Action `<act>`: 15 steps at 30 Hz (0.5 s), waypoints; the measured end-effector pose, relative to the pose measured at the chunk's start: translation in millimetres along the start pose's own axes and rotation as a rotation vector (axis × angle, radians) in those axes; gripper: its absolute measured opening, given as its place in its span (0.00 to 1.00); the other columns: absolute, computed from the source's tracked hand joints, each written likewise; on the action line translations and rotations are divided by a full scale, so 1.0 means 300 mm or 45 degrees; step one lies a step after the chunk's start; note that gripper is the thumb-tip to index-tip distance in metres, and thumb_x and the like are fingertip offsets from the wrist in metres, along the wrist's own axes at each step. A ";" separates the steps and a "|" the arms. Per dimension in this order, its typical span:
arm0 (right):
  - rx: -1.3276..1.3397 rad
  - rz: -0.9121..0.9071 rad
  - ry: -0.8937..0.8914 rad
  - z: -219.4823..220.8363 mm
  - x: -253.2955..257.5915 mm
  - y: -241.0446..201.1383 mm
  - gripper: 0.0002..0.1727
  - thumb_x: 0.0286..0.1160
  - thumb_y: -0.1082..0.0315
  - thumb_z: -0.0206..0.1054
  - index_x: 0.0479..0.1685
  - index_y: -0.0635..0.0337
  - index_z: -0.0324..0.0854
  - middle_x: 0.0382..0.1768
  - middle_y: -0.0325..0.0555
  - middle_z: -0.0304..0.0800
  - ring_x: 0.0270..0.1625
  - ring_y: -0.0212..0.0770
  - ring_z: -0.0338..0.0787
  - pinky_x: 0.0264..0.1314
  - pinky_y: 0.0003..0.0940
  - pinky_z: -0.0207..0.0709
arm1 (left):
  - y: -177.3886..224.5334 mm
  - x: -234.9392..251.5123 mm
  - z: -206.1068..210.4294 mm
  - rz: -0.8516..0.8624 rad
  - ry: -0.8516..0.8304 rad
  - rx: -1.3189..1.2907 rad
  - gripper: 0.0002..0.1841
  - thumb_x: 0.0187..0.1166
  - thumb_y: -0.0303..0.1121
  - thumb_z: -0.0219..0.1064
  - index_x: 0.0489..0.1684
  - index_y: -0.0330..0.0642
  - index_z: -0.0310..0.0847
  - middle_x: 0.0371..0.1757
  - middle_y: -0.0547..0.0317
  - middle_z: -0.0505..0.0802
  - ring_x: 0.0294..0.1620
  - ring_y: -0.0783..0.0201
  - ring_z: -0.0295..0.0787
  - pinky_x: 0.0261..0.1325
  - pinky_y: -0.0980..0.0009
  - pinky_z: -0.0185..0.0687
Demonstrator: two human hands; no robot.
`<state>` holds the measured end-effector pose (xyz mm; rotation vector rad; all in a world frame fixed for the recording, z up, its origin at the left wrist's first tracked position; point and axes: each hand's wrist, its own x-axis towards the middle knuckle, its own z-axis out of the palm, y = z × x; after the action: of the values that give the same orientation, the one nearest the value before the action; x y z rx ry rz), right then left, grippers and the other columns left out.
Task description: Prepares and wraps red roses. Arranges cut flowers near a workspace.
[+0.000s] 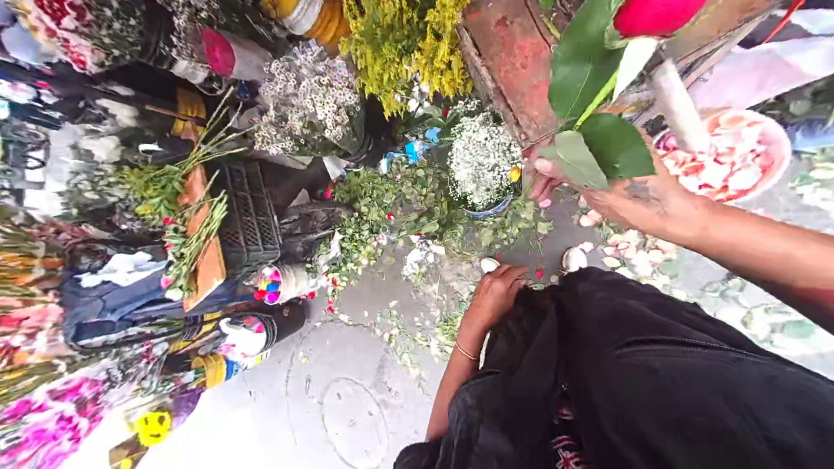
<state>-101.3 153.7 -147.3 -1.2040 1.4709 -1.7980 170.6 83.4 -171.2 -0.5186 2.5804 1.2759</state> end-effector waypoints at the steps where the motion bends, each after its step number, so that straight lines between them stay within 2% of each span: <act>1: -0.032 -0.025 -0.004 0.050 0.042 0.015 0.17 0.83 0.60 0.68 0.63 0.57 0.81 0.48 0.38 0.95 0.48 0.33 0.96 0.54 0.34 0.93 | -0.049 -0.052 -0.015 -0.074 0.045 -0.037 0.15 0.86 0.30 0.62 0.63 0.34 0.88 0.60 0.41 0.93 0.62 0.49 0.91 0.71 0.51 0.83; 4: -0.158 -0.140 -0.008 0.245 0.193 0.009 0.16 0.85 0.63 0.65 0.63 0.63 0.80 0.49 0.41 0.93 0.50 0.32 0.95 0.57 0.33 0.91 | -0.209 -0.215 -0.049 -0.176 0.172 -0.132 0.14 0.85 0.29 0.64 0.61 0.34 0.88 0.58 0.43 0.94 0.61 0.51 0.92 0.71 0.54 0.84; 6: -0.323 -0.072 0.008 0.391 0.304 -0.108 0.14 0.86 0.65 0.63 0.57 0.67 0.81 0.45 0.44 0.94 0.44 0.31 0.95 0.53 0.30 0.91 | -0.320 -0.317 -0.073 -0.190 0.249 -0.193 0.13 0.83 0.28 0.64 0.59 0.33 0.89 0.55 0.42 0.94 0.57 0.51 0.93 0.68 0.55 0.86; 8: -0.453 0.005 0.040 0.517 0.385 -0.101 0.15 0.85 0.66 0.62 0.55 0.71 0.82 0.45 0.51 0.92 0.43 0.36 0.95 0.52 0.32 0.90 | -0.419 -0.408 -0.110 -0.263 0.274 -0.252 0.14 0.83 0.27 0.63 0.59 0.31 0.88 0.55 0.41 0.94 0.57 0.51 0.94 0.68 0.55 0.86; 9: -0.500 0.041 0.046 0.571 0.416 -0.046 0.15 0.85 0.67 0.61 0.56 0.71 0.81 0.46 0.53 0.91 0.44 0.37 0.94 0.53 0.32 0.89 | -0.462 -0.450 -0.134 -0.314 0.276 -0.279 0.14 0.84 0.27 0.63 0.60 0.31 0.88 0.56 0.41 0.94 0.58 0.51 0.93 0.69 0.55 0.85; 13: -0.797 0.166 -0.028 0.723 0.484 0.230 0.17 0.85 0.69 0.58 0.57 0.77 0.81 0.54 0.72 0.87 0.54 0.62 0.91 0.65 0.53 0.81 | -0.633 -0.568 -0.238 -0.500 0.328 -0.314 0.15 0.84 0.28 0.63 0.62 0.31 0.87 0.57 0.41 0.94 0.60 0.52 0.93 0.70 0.55 0.85; 15: -0.896 0.298 -0.046 0.777 0.492 0.365 0.18 0.86 0.68 0.57 0.60 0.78 0.80 0.59 0.75 0.85 0.62 0.68 0.88 0.71 0.57 0.76 | -0.709 -0.606 -0.283 -0.598 0.387 -0.320 0.15 0.84 0.27 0.63 0.62 0.30 0.87 0.56 0.40 0.94 0.58 0.52 0.94 0.69 0.55 0.86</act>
<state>17.2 -112.9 -202.3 -1.2839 2.2118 -1.1170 419.5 -64.8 -211.7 -1.3671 2.3078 1.4327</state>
